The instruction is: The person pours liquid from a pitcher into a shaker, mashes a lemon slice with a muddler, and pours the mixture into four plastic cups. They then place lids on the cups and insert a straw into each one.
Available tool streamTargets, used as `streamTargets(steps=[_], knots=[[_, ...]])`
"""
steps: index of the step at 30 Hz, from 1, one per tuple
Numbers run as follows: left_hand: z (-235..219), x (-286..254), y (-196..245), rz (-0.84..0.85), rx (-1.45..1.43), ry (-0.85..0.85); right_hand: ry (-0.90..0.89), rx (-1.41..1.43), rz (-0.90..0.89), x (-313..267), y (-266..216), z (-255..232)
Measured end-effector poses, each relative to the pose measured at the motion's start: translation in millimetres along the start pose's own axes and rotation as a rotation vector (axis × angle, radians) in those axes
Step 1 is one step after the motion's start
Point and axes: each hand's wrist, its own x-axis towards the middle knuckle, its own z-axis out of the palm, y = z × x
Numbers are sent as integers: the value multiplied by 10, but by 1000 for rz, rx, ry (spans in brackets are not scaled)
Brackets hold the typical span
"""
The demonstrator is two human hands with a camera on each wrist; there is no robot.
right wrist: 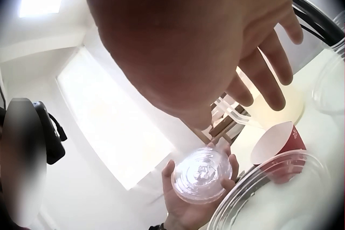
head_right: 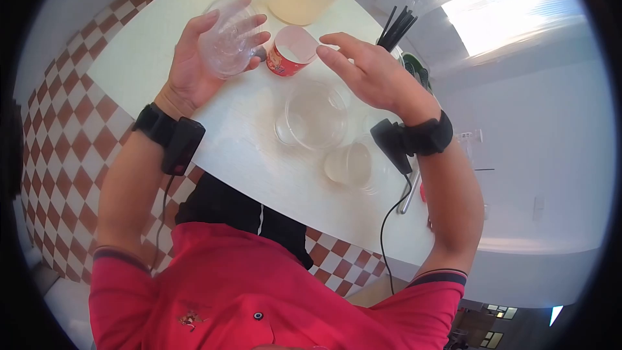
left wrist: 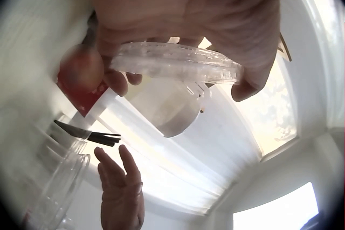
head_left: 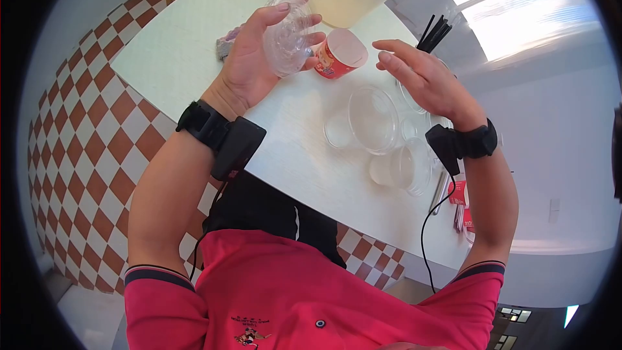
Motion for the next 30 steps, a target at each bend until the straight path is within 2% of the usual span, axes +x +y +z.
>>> streamTargets(steps=[3, 6, 12, 17, 19, 21, 24, 25, 27, 29, 30], knots=[[-36, 13, -11, 1, -2, -13, -110, -57, -31, 272, 67, 120], [-26, 6, -2, -5, 13, -12, -162, -128, 45, 445, 99, 199], [-25, 15, 3, -15, -1, -24, -106, -128, 128, 517, 157, 179], [-41, 26, 14, -35, -71, -23, 95, -144, 98, 364, 192, -24], [-49, 17, 44, -62, -74, -59, 176, -47, 157, 85, 106, -242], [-71, 25, 50, -74, -104, -79, 102, 50, 212, -385, -59, -757], [-74, 23, 76, -111, -75, -56, 419, 249, 251, -1186, 93, -695], [-107, 30, 79, -117, -82, -74, 446, 294, 218, -1513, 139, -750], [-107, 34, 72, -118, -62, -53, 489, -57, 263, -2317, 278, -852], [-122, 50, 79, -92, -32, -19, 462, -53, 520, -2847, 183, -869], [-136, 54, 85, -94, -26, -42, 494, -58, 577, -3077, 210, -853]])
